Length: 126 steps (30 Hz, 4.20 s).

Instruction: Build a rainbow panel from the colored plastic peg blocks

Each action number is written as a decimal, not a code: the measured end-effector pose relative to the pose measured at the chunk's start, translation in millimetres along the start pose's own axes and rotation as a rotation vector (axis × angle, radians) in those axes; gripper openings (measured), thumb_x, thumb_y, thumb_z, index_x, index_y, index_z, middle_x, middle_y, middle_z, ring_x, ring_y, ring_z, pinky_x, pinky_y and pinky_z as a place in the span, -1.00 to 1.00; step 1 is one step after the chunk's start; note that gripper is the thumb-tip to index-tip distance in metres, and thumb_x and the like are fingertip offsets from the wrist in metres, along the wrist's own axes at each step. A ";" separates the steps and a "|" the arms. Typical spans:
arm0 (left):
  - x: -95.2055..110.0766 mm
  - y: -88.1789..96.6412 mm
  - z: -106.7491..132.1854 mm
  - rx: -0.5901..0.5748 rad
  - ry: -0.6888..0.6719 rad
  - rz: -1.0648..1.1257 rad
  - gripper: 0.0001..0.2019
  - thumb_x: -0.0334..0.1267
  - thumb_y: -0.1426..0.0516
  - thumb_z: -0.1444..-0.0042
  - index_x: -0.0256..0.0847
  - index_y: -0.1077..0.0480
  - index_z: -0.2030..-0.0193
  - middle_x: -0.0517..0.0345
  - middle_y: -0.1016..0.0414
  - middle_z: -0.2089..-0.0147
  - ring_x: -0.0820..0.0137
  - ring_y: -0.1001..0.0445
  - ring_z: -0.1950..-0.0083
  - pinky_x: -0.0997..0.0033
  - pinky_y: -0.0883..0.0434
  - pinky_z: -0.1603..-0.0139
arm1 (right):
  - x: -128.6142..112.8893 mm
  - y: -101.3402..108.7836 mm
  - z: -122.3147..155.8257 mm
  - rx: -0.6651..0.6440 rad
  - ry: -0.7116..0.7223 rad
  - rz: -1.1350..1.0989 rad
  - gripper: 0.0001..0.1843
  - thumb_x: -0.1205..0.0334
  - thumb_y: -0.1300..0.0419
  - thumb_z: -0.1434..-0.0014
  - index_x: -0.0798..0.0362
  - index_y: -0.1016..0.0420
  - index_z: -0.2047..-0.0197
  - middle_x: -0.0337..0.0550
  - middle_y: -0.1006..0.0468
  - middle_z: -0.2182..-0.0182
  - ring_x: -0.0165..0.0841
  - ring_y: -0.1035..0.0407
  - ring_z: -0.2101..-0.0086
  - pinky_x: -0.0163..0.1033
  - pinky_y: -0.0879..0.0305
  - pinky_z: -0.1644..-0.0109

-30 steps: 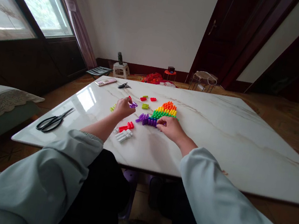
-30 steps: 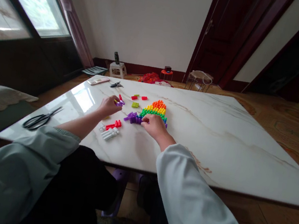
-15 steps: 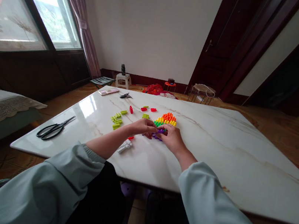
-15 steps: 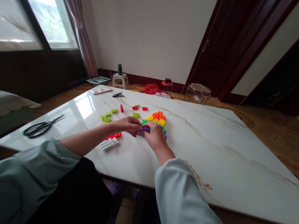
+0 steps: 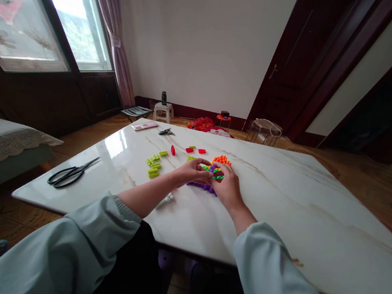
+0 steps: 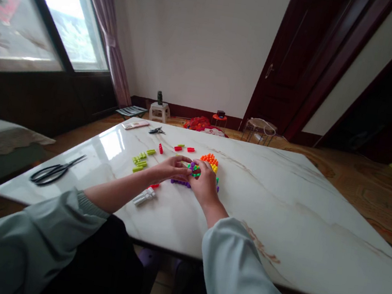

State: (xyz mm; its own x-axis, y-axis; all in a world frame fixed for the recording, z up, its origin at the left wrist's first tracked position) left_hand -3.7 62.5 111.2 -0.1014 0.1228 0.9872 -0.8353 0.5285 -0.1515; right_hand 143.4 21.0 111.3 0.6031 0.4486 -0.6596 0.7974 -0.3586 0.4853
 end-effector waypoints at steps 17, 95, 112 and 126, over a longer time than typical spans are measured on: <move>-4.0 72.6 -3.6 0.573 -0.030 -0.477 -0.74 -0.19 -0.23 -0.01 -0.29 -0.48 0.18 0.04 -0.56 0.28 0.42 -0.53 0.34 0.53 -0.44 0.43 | 40.8 58.8 -4.1 0.054 -0.259 0.281 -0.81 0.29 -0.23 -0.01 0.02 -0.60 0.26 -0.17 -0.62 0.32 -0.36 -0.44 0.39 -0.27 -0.34 0.21; -5.9 43.2 -8.6 0.489 0.020 -1.080 -0.71 -0.45 -0.11 -0.02 -0.22 -0.53 0.11 0.08 -0.59 0.16 0.35 -0.52 0.11 0.44 -0.43 0.06 | 71.3 44.0 18.0 -0.384 -0.614 0.659 -0.82 0.46 -0.31 0.15 0.09 -0.58 0.39 -0.06 -0.60 0.32 -0.28 -0.47 0.27 -0.34 -0.24 0.32; -34.4 59.2 -11.0 0.066 0.193 -1.630 -0.44 -0.43 -0.15 -0.01 0.03 -0.29 -0.19 -0.01 -0.32 -0.18 0.11 -0.30 -0.20 0.13 -0.36 -0.10 | 53.6 62.9 14.3 -0.505 -0.695 0.756 -0.79 0.18 -0.35 0.11 -0.06 -0.58 0.31 -0.11 -0.59 0.27 -0.22 -0.49 0.24 -0.27 -0.26 0.35; -6.0 46.3 -7.5 0.225 0.206 -1.395 -0.80 -0.44 -0.19 0.05 -0.28 -0.47 0.23 -0.01 -0.56 0.19 0.27 -0.55 0.15 0.38 -0.48 0.16 | 14.9 9.9 12.6 -0.486 -0.265 0.331 -0.78 0.30 -0.28 0.03 0.02 -0.58 0.24 -0.23 -0.59 0.38 -0.38 -0.45 0.35 -0.33 -0.30 0.25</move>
State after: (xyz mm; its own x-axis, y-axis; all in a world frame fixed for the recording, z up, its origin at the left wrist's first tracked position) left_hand -37.7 92.5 98.0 0.9232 -0.2501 0.2918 -0.2529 0.1763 0.9513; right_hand 160.0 13.8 99.0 0.8434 0.1376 -0.5194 0.5249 -0.0042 0.8512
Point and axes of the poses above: each hand's wrist, its own z-axis away from the middle knuckle, its own y-axis out of the back of the hand, x = y × z, the point moved 2 cm from there along -z, towards the middle knuckle
